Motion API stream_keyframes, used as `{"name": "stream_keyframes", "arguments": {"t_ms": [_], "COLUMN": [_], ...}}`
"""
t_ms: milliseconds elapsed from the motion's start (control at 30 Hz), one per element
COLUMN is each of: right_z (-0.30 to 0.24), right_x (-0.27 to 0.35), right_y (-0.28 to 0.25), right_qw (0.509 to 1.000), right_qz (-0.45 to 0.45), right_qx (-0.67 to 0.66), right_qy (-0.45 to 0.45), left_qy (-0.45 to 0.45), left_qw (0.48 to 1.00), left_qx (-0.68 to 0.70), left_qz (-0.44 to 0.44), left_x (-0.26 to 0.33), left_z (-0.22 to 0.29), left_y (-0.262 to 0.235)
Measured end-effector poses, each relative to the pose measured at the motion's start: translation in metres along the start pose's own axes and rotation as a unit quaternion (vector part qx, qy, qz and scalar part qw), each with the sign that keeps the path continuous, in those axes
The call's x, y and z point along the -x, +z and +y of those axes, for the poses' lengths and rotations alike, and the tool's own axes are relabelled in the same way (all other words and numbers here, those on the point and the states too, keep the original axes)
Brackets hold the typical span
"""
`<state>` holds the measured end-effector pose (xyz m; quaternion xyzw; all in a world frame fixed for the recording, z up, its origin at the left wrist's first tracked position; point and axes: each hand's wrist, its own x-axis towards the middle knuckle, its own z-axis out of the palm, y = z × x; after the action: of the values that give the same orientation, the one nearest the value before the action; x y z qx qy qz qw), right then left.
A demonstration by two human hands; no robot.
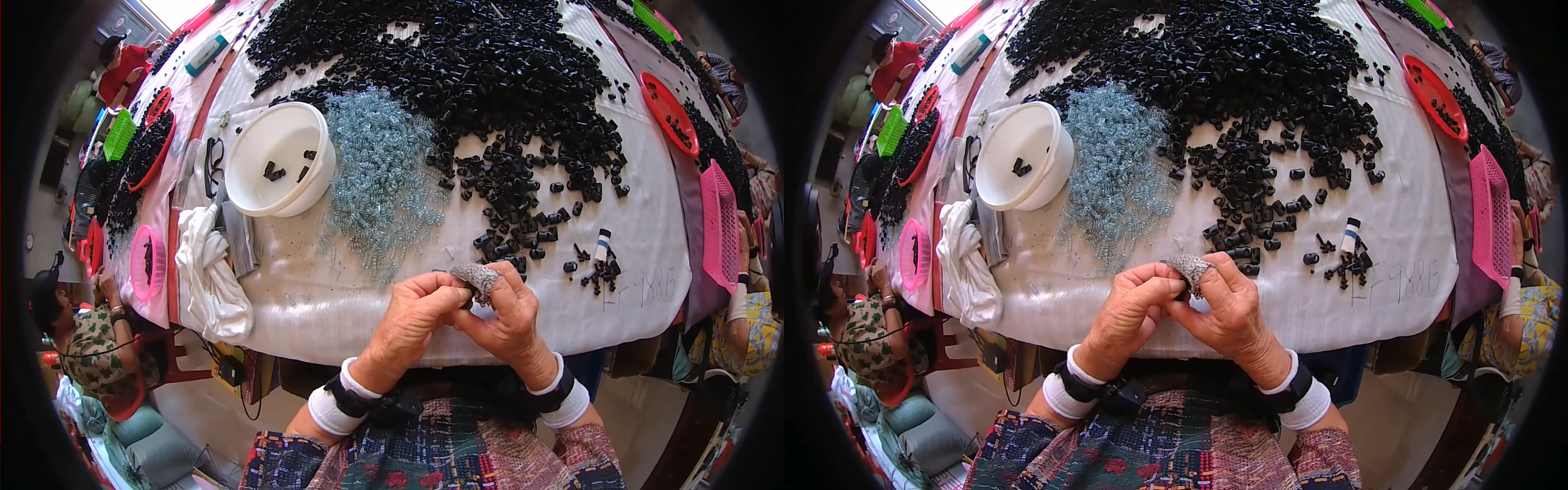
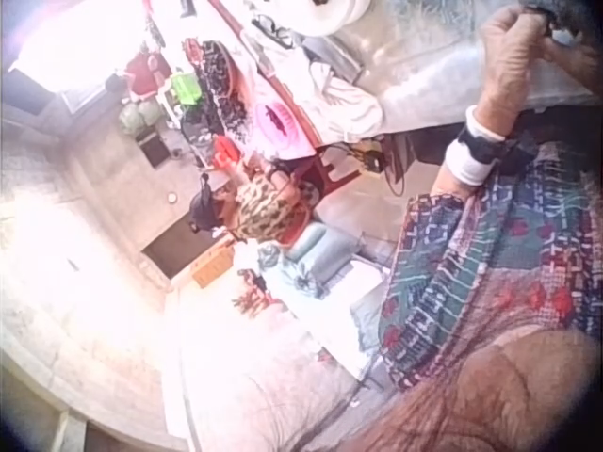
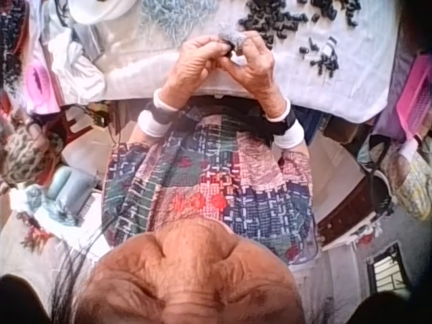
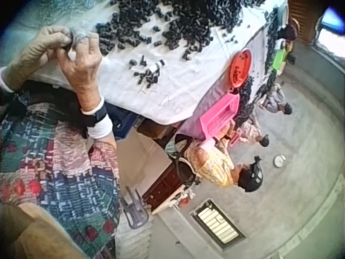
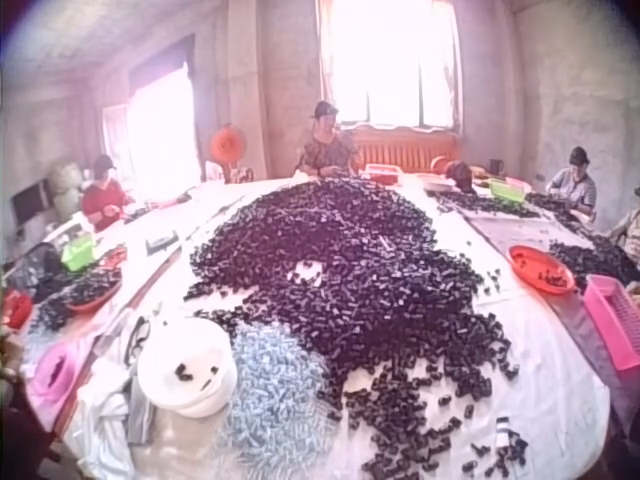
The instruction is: Assembling and sorting small plastic components on a table in a manufacturing environment.
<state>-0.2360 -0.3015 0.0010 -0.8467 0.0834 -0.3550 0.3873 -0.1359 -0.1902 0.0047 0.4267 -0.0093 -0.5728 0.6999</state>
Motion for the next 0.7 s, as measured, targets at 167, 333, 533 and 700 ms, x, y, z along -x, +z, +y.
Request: {"name": "stream_keyframes", "arguments": {"t_ms": [167,333,533,700], "right_z": [-0.002,0.0,0.0,-0.001], "right_x": [0.002,0.001,0.0,-0.002], "right_y": [0.001,0.0,-0.001,-0.002], "right_qw": [0.999,1.0,1.0,1.0], "right_qz": [0.013,-0.004,-0.014,-0.001], "right_qx": [0.006,0.008,0.004,-0.009], "right_qy": [0.028,-0.001,0.0,0.014], "left_qy": [0.009,0.011,0.03,0.02], "left_qw": [1.0,1.0,0.999,1.0], "left_qx": [0.012,0.013,-0.018,0.013], "left_qz": [0.009,-0.002,0.008,0.02], "left_x": [0.0,0.001,0.0,0.01], "left_z": [0.001,-0.001,-0.002,0.009], "left_y": [0.004,0.001,-0.001,0.009]}}
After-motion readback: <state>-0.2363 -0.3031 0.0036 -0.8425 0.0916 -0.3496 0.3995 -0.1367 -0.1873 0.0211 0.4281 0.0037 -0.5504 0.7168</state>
